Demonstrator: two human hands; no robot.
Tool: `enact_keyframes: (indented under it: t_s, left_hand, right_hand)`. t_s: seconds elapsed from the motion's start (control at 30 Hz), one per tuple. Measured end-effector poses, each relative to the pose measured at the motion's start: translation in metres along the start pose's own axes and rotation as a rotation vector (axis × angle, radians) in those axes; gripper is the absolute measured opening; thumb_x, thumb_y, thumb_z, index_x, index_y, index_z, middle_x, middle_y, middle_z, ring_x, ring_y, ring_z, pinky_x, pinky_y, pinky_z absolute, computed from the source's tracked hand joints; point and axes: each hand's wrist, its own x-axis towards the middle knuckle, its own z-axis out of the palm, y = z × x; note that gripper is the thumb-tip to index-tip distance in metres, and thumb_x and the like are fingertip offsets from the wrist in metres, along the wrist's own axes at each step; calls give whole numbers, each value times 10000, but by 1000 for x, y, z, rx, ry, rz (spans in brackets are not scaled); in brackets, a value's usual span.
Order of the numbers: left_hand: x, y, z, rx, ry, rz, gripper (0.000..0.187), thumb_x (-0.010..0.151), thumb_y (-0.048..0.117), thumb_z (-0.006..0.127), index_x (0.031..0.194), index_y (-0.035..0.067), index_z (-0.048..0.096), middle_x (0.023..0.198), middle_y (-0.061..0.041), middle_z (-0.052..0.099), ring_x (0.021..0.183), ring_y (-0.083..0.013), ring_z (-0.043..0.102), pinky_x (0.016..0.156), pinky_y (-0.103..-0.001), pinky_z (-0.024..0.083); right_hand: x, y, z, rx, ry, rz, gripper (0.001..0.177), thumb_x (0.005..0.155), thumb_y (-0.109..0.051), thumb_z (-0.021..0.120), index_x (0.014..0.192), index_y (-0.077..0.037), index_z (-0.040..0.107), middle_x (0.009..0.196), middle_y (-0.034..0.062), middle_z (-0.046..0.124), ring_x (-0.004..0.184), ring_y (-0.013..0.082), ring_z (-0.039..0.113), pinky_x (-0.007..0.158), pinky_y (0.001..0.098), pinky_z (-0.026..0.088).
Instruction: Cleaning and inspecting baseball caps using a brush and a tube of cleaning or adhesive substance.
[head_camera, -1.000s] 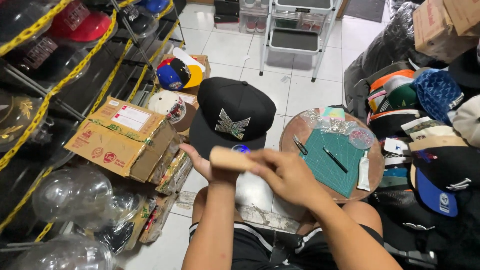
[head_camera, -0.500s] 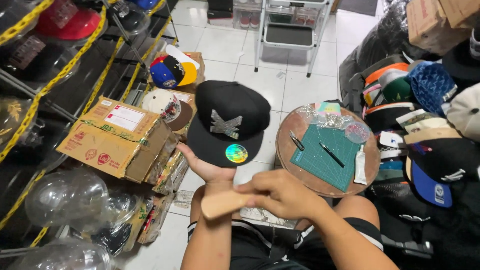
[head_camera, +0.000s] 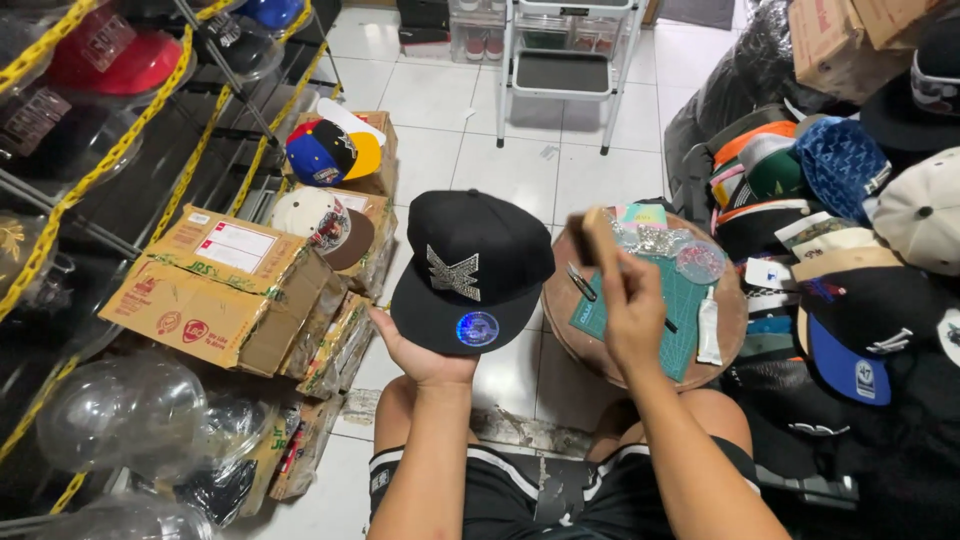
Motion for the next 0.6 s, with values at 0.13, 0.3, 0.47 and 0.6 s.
enact_keyframes:
  t_s: [0.13,0.3,0.47,0.6]
  left_hand:
    - [5,0,-5,-16,2,3,795,968,693,371,1420,69,569,1488,-171,560,1390,-364,507,1225,-552,324]
    - [12,16,-6,-15,-41,57,754,961,691,405,1347,91,647,1408,-160,634,1332,-340,574,1216,-520,359]
    - [1,25,16,-13,-70,155,716,967,651,386,1284,79,677,1370,-133,673,1311,-316,602,1239,-492,360]
    - [6,25,0,40,-82,84,834,902,731,382,1397,98,605,1509,-112,565,1418,-324,508,1254,-527,284]
  right_hand:
    - [-25,12,3,-24,-192,-13,316,968,-259,735,1257,-134,703,846,142,751,768,254,710,714,414,574]
    - [-17,47,-38,-381,-132,215,421,981,-344,696,1325,-126,587,963,160,755,934,405,711,836,557,531]
    - [-24,146,-85,-936,-445,186,268,913,-236,677,1176,-189,699,1045,51,768,1067,318,691,942,484,548]
    - [-31,147,-96,-951,-372,349,251,939,-206,632,1164,-132,717,1014,122,778,1039,356,713,892,513,570]
